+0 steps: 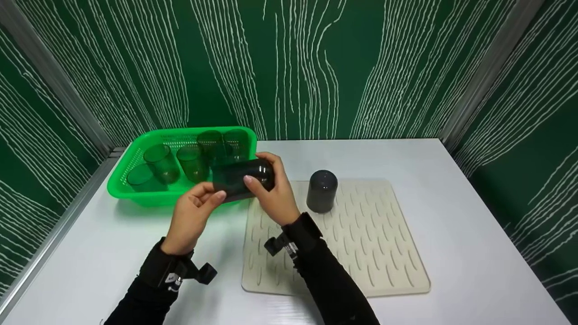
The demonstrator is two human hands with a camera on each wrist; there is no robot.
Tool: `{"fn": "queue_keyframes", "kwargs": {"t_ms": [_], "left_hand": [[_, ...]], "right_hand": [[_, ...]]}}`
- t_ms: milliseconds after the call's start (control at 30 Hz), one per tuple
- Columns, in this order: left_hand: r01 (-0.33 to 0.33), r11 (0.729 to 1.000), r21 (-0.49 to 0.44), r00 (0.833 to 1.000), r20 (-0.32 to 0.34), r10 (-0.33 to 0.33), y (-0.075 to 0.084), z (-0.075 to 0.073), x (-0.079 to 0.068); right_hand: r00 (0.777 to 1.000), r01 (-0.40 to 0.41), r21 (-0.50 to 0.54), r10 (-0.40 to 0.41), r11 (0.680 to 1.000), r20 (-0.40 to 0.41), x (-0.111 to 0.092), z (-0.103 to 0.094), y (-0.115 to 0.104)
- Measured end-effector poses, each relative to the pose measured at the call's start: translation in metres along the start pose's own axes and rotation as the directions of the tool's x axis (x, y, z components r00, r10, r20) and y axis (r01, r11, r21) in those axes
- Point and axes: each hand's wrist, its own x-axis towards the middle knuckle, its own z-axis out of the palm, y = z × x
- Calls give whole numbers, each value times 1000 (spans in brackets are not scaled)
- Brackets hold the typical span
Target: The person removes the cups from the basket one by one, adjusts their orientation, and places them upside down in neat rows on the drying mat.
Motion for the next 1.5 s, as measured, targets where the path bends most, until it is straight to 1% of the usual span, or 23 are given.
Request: {"fn": "queue_keyframes", "kwargs": {"t_ms": [200, 400, 567, 800, 900, 1033, 1133, 1200, 1233, 1267, 1300, 1333, 1367, 1400, 1433, 1500], "left_hand": [[23, 1000, -18, 997, 75, -21, -10, 9, -7], [38, 999, -21, 993, 112, -35, -25, 17, -13], [41, 999, -19, 990, 134, -38, -36, 23, -18], [53, 998, -38, 986, 159, -46, -44, 28, -23], [44, 999, -16, 985, 169, -41, -45, 28, -24], [18, 999, 48, 983, 180, -26, -48, 29, -27], [-19, 994, 111, 983, 184, -2, -49, 29, -30], [-59, 982, 182, 981, 190, 24, -50, 29, -32], [-77, 970, 231, 980, 194, 31, -50, 29, -34], [-98, 952, 291, 979, 200, 39, -51, 28, -35], [-125, 928, 352, 977, 209, 52, -51, 28, -36], [-153, 895, 420, 974, 219, 64, -52, 28, -37], [-184, 852, 491, 969, 233, 75, -53, 28, -38], [-212, 802, 559, 965, 248, 83, -55, 28, -39], [-240, 745, 622, 961, 263, 90, -56, 29, -40], [-292, 624, 725, 950, 297, 100, -61, 29, -43]], "right_hand": [[998, 67, -91, -66, 994, 13, -17, -15, 1], [995, 95, -187, -90, 978, 33, -33, -27, 2], [993, 114, -192, -106, 975, 51, -42, -35, 2], [996, 77, -204, -68, 976, 51, -51, -40, 1], [997, 74, -210, -64, 975, 53, -53, -42, 2], [997, 70, -227, -59, 971, 53, -55, -45, 2], [997, 65, -246, -56, 967, 46, -56, -50, 1], [998, 64, -252, -58, 965, 33, -57, -54, 0], [998, 65, -252, -61, 966, 21, -56, -56, -1], [998, 66, -246, -66, 967, 8, -56, -59, -1], [998, 67, -239, -70, 969, -5, -56, -61, -2], [997, 70, -238, -77, 969, -19, -56, -64, -3], [996, 76, -230, -85, 970, -30, -55, -66, -4], [995, 83, -217, -94, 973, -41, -55, -70, -4], [994, 85, -211, -98, 974, -52, -55, -73, -5], [992, 88, -209, -105, 974, -70, -54, -80, -8]]}}
